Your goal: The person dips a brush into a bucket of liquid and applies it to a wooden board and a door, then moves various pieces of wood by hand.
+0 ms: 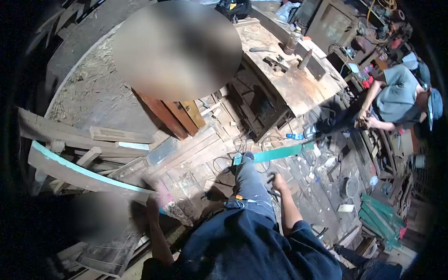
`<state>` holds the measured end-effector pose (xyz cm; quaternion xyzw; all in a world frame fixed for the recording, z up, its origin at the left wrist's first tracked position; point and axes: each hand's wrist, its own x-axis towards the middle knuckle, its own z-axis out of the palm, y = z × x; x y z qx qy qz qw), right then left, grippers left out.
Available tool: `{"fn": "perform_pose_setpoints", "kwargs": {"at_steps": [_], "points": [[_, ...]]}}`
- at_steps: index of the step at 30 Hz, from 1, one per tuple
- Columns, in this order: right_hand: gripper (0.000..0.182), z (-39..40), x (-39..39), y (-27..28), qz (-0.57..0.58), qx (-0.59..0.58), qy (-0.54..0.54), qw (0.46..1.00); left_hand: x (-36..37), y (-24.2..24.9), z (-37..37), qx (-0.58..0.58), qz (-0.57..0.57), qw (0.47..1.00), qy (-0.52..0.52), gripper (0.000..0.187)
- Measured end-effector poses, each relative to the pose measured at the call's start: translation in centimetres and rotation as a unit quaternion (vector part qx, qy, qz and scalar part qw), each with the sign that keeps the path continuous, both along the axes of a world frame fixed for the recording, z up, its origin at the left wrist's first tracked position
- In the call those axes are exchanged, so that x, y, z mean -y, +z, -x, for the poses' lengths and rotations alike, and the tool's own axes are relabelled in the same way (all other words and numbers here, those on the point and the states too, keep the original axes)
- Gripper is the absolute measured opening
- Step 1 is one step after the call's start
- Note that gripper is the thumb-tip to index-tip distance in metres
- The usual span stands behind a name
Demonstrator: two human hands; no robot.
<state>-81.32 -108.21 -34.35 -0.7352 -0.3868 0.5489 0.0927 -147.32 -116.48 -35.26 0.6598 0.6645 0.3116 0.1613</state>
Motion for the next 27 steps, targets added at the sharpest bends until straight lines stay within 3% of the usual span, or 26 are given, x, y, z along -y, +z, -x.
{"fn": "perform_pose_setpoints", "kwargs": {"at_steps": [1, 2, 4, 5, 6, 7, 8, 9, 10, 11, 12, 13, 14, 16, 21, 22, 27], "points": [[0.057, -0.9, -0.9, 0.9, 0.014, 0.0, 0.036, 0.999, -1.4, 1.3, -2.1, 0.2, 0.073, 0.972, 0.097, 0.024], [0.055, -2.8, -1.5, -1.2, -0.008, -0.01, 0.039, 0.999, -3.4, 3.6, -4.1, 0.249, 0.106, 0.956, 0.114, 0.025], [0.052, -4.2, -5.3, 1.3, 0.001, 0.002, 0.038, 0.999, -7.6, 6.8, -7.7, 0.344, 0.171, 0.912, 0.142, 0.026], [0.046, -5.2, -8.0, 2.4, -0.051, 0.05, 0.084, 0.994, -9.5, 6.7, -9.0, 0.4, 0.159, 0.892, 0.136, 0.024], [0.039, -6.3, -10.5, 2.8, -0.101, 0.099, 0.129, 0.981, -11.6, 6.7, -9.9, 0.386, 0.159, 0.899, 0.131, 0.024], [0.033, -8.5, -12.7, -0.2, -0.272, 0.205, 0.17, 0.925, -13.5, 6.8, -10.9, 0.371, 0.164, 0.905, 0.13, 0.023], [0.029, -8.9, -16.8, 2.2, -0.219, 0.162, 0.128, 0.954, -14.6, 7.0, -12.0, 0.356, 0.176, 0.908, 0.131, 0.023], [0.028, -8.2, -21.2, 6.6, -0.334, 0.171, 0.171, 0.911, -16.6, 8.3, -13.7, 0.315, 0.169, 0.924, 0.134, 0.023], [0.028, -8.4, -25.1, 9.8, -0.338, 0.139, 0.165, 0.916, -18.9, 10.1, -15.1, 0.302, 0.177, 0.931, 0.101, 0.022], [0.029, -7.4, -28.4, 13.5, -0.373, 0.141, 0.112, 0.91, -21.5, 12.0, -17.3, 0.314, 0.209, 0.916, 0.133, 0.022], [0.03, -8.8, -30.9, 12.5, -0.378, 0.215, 0.114, 0.893, -23.7, 12.9, -18.8, 0.299, 0.207, 0.925, 0.112, 0.022], [0.03, -9.7, -33.5, 12.6, -0.497, 0.229, 0.119, 0.829, -25.6, 13.6, -20.0, 0.284, 0.2, 0.933, 0.088, 0.022], [0.033, -10.1, -35.5, 13.9, -0.433, 0.197, 0.098, 0.874, -27.3, 14.1, -21.0, 0.272, 0.192, 0.941, 0.065, 0.022], [0.038, -11.2, -38.9, 12.3, -0.528, 0.267, 0.104, 0.8, -29.8, 13.9, -22.3, 0.234, 0.216, 0.946, 0.06, 0.022], [0.049, -12.5, -42.5, 8.8, -0.493, 0.26, 0.102, 0.824, -31.9, 18.5, -27.2, 0.195, 0.244, 0.946, 0.084, 0.019], [0.051, -12.6, -43.0, 8.4, -0.475, 0.257, 0.096, 0.836, -31.5, 19.1, -27.9, 0.246, 0.203, 0.944, 0.081, 0.015], [0.051, -11.9, -46.5, 11.1, -0.516, 0.242, 0.027, 0.822, -31.2, 24.3, -26.8, 0.25, 0.197, 0.939, 0.128, 0.012]]}}
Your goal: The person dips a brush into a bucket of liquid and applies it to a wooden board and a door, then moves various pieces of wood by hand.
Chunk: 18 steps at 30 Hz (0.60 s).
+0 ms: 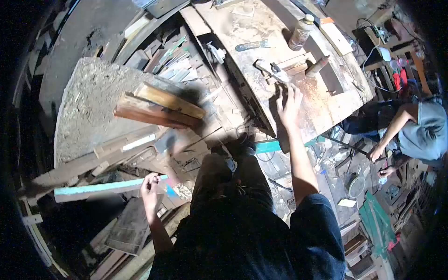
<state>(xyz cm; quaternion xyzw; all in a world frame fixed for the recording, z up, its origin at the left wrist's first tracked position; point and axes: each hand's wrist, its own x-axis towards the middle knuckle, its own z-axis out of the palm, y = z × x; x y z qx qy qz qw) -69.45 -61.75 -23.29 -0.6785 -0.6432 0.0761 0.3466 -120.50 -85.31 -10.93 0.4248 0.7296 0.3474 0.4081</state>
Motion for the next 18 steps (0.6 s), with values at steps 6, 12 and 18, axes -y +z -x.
{"fn": "perform_pose_setpoints", "kwargs": {"at_steps": [6, 12, 18], "points": [[0.052, -0.3, -5.8, 0.6, 0.032, 0.066, -0.064, 0.995, -5.7, 3.2, 4.6, -0.037, -0.081, 0.996, 0.014, 0.013], [0.035, 0.6, -8.9, 0.1, 0.127, 0.108, -0.136, 0.977, -17.0, 3.9, 7.6, -0.073, -0.1, 0.991, -0.047, 0.017], [0.034, 2.6, -9.6, 0.2, 0.18, 0.147, -0.227, 0.946, -25.4, 7.1, 10.6, -0.23, -0.177, 0.928, -0.232, 0.009]]}}
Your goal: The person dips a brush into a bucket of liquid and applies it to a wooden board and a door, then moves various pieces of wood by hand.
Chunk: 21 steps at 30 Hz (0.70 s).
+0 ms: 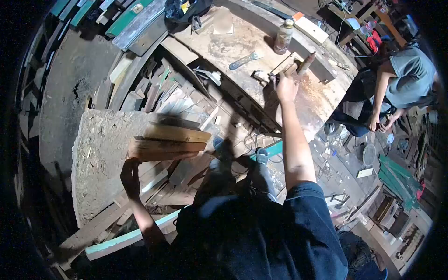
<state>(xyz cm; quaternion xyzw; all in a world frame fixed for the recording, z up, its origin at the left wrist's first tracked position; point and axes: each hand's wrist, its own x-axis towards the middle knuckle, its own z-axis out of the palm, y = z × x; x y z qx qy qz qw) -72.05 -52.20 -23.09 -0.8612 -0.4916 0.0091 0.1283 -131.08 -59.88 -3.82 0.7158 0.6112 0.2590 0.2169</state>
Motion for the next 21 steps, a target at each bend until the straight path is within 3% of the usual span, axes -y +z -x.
{"fn": "perform_pose_setpoints", "kwargs": {"at_steps": [5, 7, 9, 11, 13, 15, 17, 19, 20, 21], "points": [[0.039, 2.7, 0.0, 0.9, 0.013, 0.037, -0.063, 0.997, -5.9, 4.7, 2.9, -0.033, -0.068, 0.997, -0.03, 0.011], [0.041, 3.7, -0.3, 2.2, 0.095, 0.017, -0.081, 0.992, -9.8, 7.4, 4.1, -0.103, -0.242, 0.957, -0.118, 0.015], [0.04, 2.8, -0.1, -0.3, 0.089, 0.023, -0.081, 0.992, -12.7, 9.3, 4.4, -0.156, -0.293, 0.943, -0.022, 0.017], [0.048, 3.2, -0.1, -0.5, 0.101, 0.027, -0.096, 0.99, -15.5, 9.5, 5.2, -0.164, -0.357, 0.92, 0.006, 0.018], [0.048, 2.9, 0.0, -1.2, 0.084, -0.004, -0.111, 0.99, -16.7, 9.1, 5.6, -0.218, -0.419, 0.881, 0.003, 0.012], [0.049, 2.7, -0.6, -0.8, 0.117, 0.017, -0.107, 0.987, -17.5, 9.1, 6.6, -0.191, -0.475, 0.857, -0.057, 0.015], [0.049, 3.1, -0.7, 0.5, 0.127, -0.008, -0.101, 0.987, -17.8, 9.4, 7.3, -0.202, -0.524, 0.828, -0.003, 0.024], [0.049, 2.6, -0.7, -0.2, 0.14, 0.011, -0.099, 0.985, -18.2, 10.4, 7.7, -0.206, -0.466, 0.858, 0.059, 0.025], [0.05, 3.3, -0.8, 0.4, 0.132, 0.033, -0.105, 0.985, -18.7, 10.2, 7.1, -0.146, -0.408, 0.895, 0.107, 0.027], [0.05, 3.3, -1.0, 0.6, 0.126, 0.02, -0.108, 0.986, -19.0, 10.6, 6.5, -0.194, -0.383, 0.898, 0.097, 0.029]]}}
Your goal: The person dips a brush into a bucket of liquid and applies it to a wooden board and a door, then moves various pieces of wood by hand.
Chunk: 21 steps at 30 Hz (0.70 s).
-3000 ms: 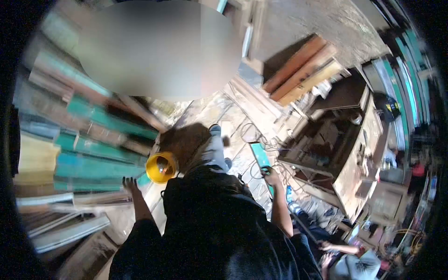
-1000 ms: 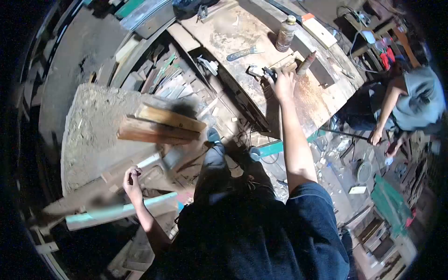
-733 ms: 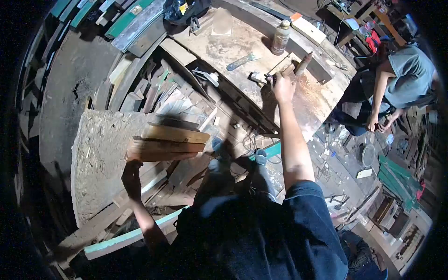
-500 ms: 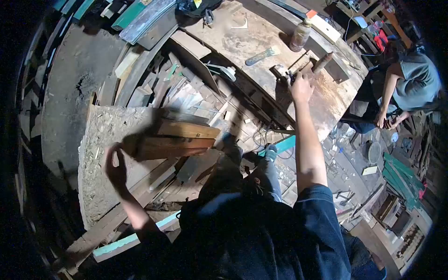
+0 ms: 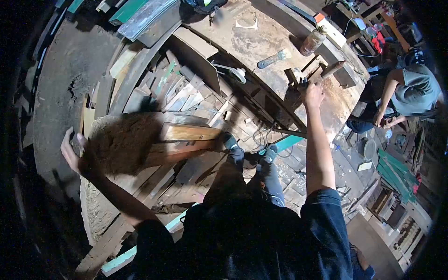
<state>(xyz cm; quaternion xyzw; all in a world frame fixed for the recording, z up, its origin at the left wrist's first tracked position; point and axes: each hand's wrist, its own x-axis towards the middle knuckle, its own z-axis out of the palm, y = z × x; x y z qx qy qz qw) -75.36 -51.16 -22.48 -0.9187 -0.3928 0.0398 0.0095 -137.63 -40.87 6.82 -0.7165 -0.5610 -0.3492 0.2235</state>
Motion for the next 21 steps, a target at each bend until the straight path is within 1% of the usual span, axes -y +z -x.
{"fn": "perform_pose_setpoints", "kwargs": {"at_steps": [2, 4, 6, 7, 8, 10, 11, 13, 14, 15, 18, 19, 20, 21], "points": [[0.05, -0.1, -0.1, -0.1, -0.013, -0.025, -0.009, 1.0, -0.2, 0.3, -1.2, -0.011, 0.067, 0.998, 0.003, 0.029], [0.047, -0.7, -0.4, -0.3, -0.031, -0.047, -0.007, 0.998, -0.2, 0.0, -0.8, 0.01, 0.083, 0.996, 0.022, 0.029], [0.046, -1.6, 0.0, -1.6, -0.05, -0.065, 0.005, 0.997, -0.3, -0.1, -0.5, 0.022, 0.096, 0.995, 0.027, 0.029], [0.045, -1.4, -0.1, -1.8, -0.059, -0.046, 0.003, 0.997, -0.3, -0.1, -0.4, 0.024, 0.1, 0.994, 0.026, 0.029], [0.045, -1.2, 0.0, -1.7, -0.042, -0.046, 0.001, 0.998, -0.3, 0.1, -0.3, 0.026, 0.103, 0.994, 0.026, 0.028], [0.048, -0.5, -0.1, -1.8, -0.027, 0.0, -0.02, 0.999, -0.4, 0.2, -0.5, 0.027, 0.099, 0.995, 0.014, 0.026], [0.053, 0.3, -0.1, -1.0, 0.002, -0.006, -0.028, 1.0, -0.5, 0.1, -0.5, 0.017, 0.091, 0.996, 0.014, 0.026], [0.05, 0.2, 0.4, -3.1, -0.077, 0.012, -0.018, 0.997, -0.3, 0.1, -0.8, 0.015, 0.087, 0.996, 0.017, 0.022], [0.049, 1.2, 0.4, -2.1, -0.115, 0.021, -0.012, 0.993, -0.6, -0.3, -0.3, -0.001, 0.063, 0.998, -0.009, 0.02], [0.043, 2.2, 1.1, -1.0, -0.083, -0.007, -0.026, 0.996, -0.8, -0.6, 0.1, 0.0, 0.063, 0.998, -0.016, 0.019], [0.038, 1.2, 2.8, -3.2, -0.159, -0.01, 0.024, 0.987, -0.8, -0.6, 0.3, -0.02, 0.06, 0.997, -0.037, 0.018], [0.037, 1.7, 2.7, -2.1, -0.155, -0.02, 0.021, 0.988, -0.8, -0.5, 0.3, -0.032, 0.058, 0.997, -0.045, 0.018], [0.033, 1.4, 2.3, -2.8, -0.181, 0.019, 0.032, 0.983, -0.9, -0.6, 0.5, -0.041, 0.064, 0.996, -0.044, 0.019], [0.031, 0.7, 2.0, -3.3, -0.147, 0.013, 0.024, 0.989, -0.8, -0.5, 0.3, -0.05, 0.077, 0.995, -0.031, 0.02]]}}
